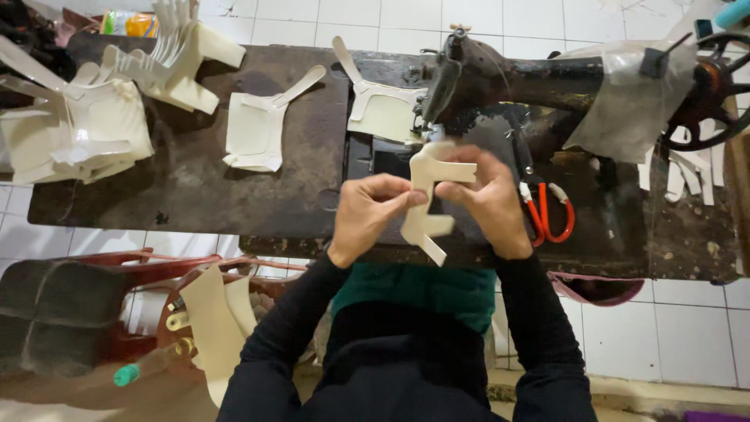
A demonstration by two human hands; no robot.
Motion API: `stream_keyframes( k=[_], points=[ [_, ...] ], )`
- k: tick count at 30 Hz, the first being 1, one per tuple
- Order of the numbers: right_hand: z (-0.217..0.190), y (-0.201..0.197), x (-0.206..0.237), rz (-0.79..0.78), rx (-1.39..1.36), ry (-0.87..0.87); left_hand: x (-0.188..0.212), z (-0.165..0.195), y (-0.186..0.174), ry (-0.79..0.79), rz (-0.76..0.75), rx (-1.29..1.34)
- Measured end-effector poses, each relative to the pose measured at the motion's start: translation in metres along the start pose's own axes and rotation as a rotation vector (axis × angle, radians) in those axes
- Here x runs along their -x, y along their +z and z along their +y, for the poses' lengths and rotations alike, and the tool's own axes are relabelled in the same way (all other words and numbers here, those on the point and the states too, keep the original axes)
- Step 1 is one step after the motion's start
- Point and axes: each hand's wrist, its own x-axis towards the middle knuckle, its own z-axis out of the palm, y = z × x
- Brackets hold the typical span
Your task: The person picks up white shoe upper pieces from the workbench, aligns and folds them, and sews them together using an industrial sewing machine. They repeatedly position each piece under the needle, guide the fabric while stitching, and use scissors to trim threads before setting finished pieces aside.
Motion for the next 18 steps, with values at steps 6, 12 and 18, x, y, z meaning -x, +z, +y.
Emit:
stream_keyframes(
  k=[6,12,18],
  points=[
    [0.013,-0.018,0.006,-0.010,0.144,0.163,0.003,-0.007,0.025,0.004,-0.042,-0.122],
    [0.010,-0.030,0.005,-0.060,0.241,0.193,-0.014,-0.013,0.019,-0.024,0.044,-0.078],
    [0.025,-0.040,-0.013,0.017,0.178,0.160,-0.017,-0.035,0.024,-0.122,0.010,0.264]
  ],
)
